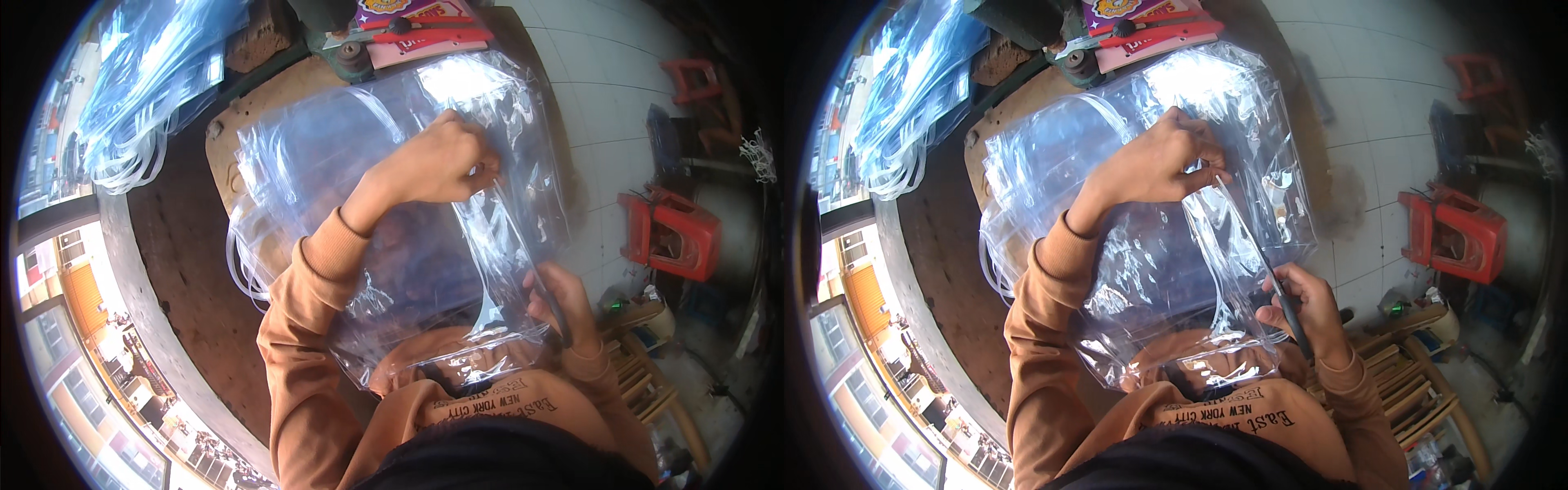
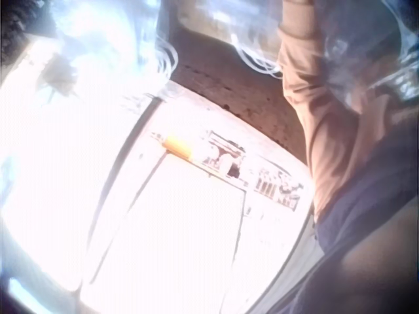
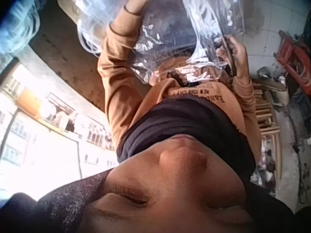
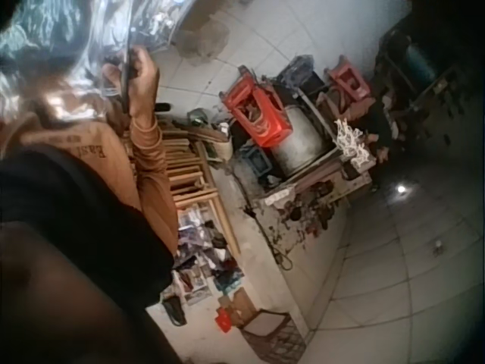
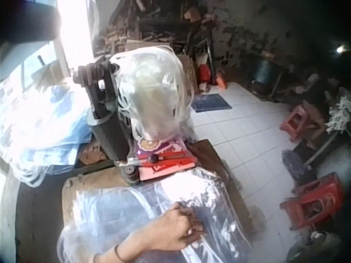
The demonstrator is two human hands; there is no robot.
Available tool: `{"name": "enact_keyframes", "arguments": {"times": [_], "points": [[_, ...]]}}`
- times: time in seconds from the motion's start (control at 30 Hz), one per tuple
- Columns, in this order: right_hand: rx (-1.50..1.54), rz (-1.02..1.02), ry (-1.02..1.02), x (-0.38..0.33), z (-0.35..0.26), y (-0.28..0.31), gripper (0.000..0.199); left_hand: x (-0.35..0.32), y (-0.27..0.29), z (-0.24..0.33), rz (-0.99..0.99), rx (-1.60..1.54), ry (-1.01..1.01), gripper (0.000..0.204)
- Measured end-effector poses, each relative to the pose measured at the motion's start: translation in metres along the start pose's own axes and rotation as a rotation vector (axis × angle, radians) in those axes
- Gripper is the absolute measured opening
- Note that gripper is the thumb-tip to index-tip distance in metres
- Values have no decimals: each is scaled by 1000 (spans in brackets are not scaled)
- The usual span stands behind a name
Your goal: The person trims plastic handles with scissors and organizes them with clear plastic bags on a workbench.
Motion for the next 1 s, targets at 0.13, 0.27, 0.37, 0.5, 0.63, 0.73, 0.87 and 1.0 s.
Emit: {"name": "enact_keyframes", "arguments": {"times": [0.13, 0.27, 0.37, 0.5, 0.63, 0.73, 0.87, 1.0], "points": [[28, 16, -75, -1, 1, 0, 39, 1, 0, 0, -11, -4, 12, 17], [121, 47, -132, -4, 4, -4, 38, 1, 1, -2, -13, 8, 18, 18], [100, 63, -126, -7, 5, -5, 38, 1, 3, -5, -33, -32, 23, 18], [94, 51, -119, -8, 4, -2, 39, -1, 13, -5, 21, -119, 40, 18], [39, 30, -35, -8, 0, -3, 39, -10, 23, -6, 186, 117, -48, 20], [67, 15, -27, -8, 0, -4, 39, -11, 23, -14, 119, 102, 30, 18], [106, -28, -54, -6, -5, -7, 42, -8, 18, -20, 166, 57, -12, 16], [102, -51, -60, -1, -13, -11, 46, -10, 17, -23, 158, 44, -6, 15]]}}
Point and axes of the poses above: each hand's wrist, its own x-axis towards the middle knuckle, its own y-axis out of the back of the hand, z = x × y, the point moved 4 cm from there along x, towards the middle knuckle, and after that the axes turned 3 degrees about -z, right-handed, at the moved point
